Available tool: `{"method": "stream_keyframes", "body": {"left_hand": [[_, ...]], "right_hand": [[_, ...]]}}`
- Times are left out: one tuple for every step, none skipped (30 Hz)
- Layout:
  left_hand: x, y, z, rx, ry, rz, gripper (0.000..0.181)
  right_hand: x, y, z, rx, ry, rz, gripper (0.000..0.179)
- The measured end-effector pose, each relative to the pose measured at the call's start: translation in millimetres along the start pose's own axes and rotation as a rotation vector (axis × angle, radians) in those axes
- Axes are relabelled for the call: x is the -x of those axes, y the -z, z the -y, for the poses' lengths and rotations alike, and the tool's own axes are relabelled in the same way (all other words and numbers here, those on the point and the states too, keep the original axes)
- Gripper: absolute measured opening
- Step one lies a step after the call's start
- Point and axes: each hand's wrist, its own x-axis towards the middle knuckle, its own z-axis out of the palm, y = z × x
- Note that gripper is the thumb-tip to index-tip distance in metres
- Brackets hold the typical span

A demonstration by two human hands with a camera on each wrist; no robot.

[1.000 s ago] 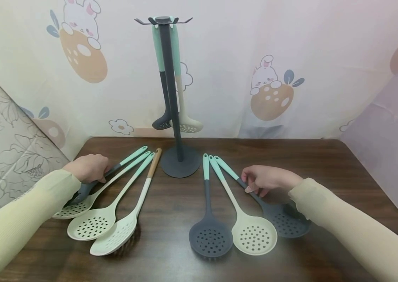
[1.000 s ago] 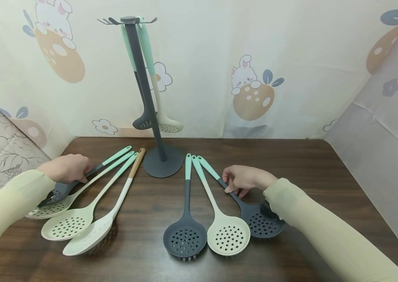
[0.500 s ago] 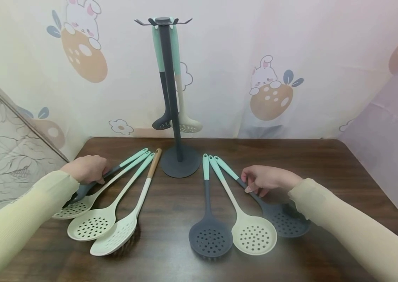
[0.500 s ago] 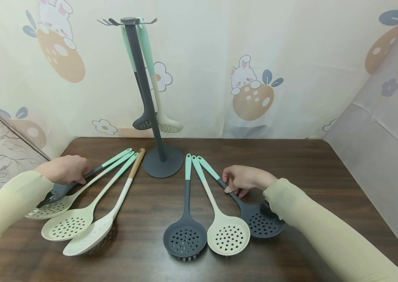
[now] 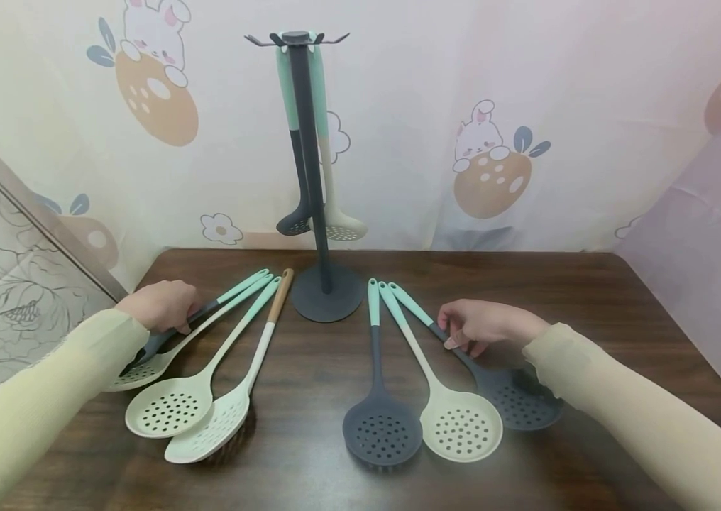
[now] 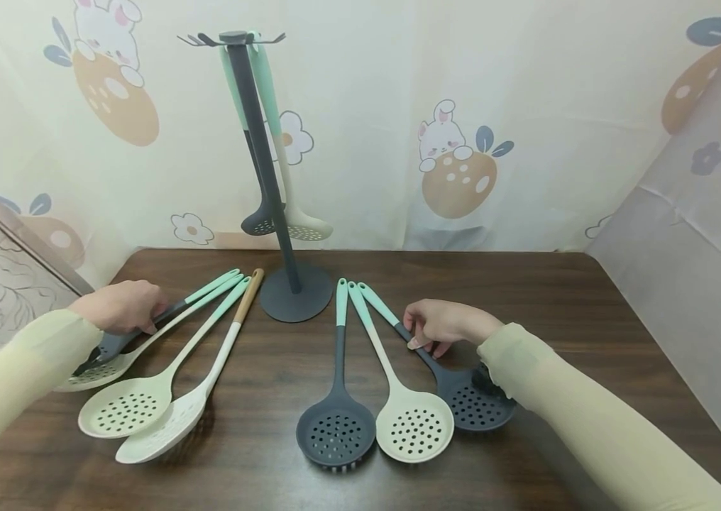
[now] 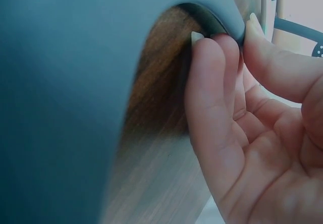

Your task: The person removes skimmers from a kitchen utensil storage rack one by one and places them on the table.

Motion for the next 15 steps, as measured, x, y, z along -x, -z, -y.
{"method": "stream_keyframes", "body": {"left_hand": [[-0.8, 0.2, -0.1, 0.013, 0.002, 0.005, 0.033], [-1.6, 0.8, -0.4, 0.021, 0.003, 0.012, 0.034], [-2.5, 1.4, -0.1, 0.026, -0.001, 0.02, 0.034], [-3.3, 2.3, 0.2, 0.029, -0.002, 0.028, 0.034], [-4.0, 3.3, 0.6, 0.034, -0.003, 0.035, 0.034], [-4.6, 4.3, 0.8, 0.038, -0.006, 0.041, 0.034], [-5.3, 5.4, 1.2, 0.037, -0.01, 0.045, 0.034], [-6.1, 6.4, 1.6, 0.033, -0.018, 0.05, 0.034], [-6.9, 7.1, 2.1, 0.03, -0.023, 0.056, 0.034], [-7.6, 8.0, 2.4, 0.029, -0.025, 0.061, 0.034], [-8.3, 8.8, 2.6, 0.03, -0.028, 0.068, 0.034], [-9.0, 9.5, 2.7, 0.032, -0.031, 0.076, 0.034], [-10.0, 10.2, 2.9, 0.038, -0.03, 0.087, 0.034], [-10.9, 11.2, 3.1, 0.046, -0.028, 0.098, 0.033], [-12.1, 12.1, 3.5, 0.059, -0.022, 0.111, 0.033]], "right_hand": [[0.0, 0, 0, 0.0, -0.001, 0.0, 0.027], [0.0, 0, 0, 0.001, -0.002, -0.001, 0.027], [-0.1, 0, 0, 0.0, -0.003, -0.002, 0.027], [-0.2, 0, 0, 0.002, -0.001, -0.001, 0.027], [-0.3, 0, 0, -0.001, -0.002, -0.001, 0.026], [-0.3, 0, 0, -0.005, -0.005, -0.002, 0.026], [-0.5, 0, 0, -0.008, -0.007, -0.003, 0.025], [-0.8, 0, 0, -0.007, -0.004, -0.002, 0.025], [-0.9, 0, 0, -0.005, -0.002, -0.001, 0.025], [-1.0, 0, 0, -0.005, -0.003, -0.002, 0.025], [-1.1, 0, 0, -0.007, -0.008, -0.004, 0.025], [-1.1, 0, 0, -0.003, -0.006, -0.003, 0.025], [-1.3, 0, -1, 0.0, -0.007, -0.002, 0.025], [-1.1, 0, -1, 0.005, -0.005, 0.0, 0.025], [-0.9, 0, -1, 0.004, -0.009, 0.0, 0.025]]}}
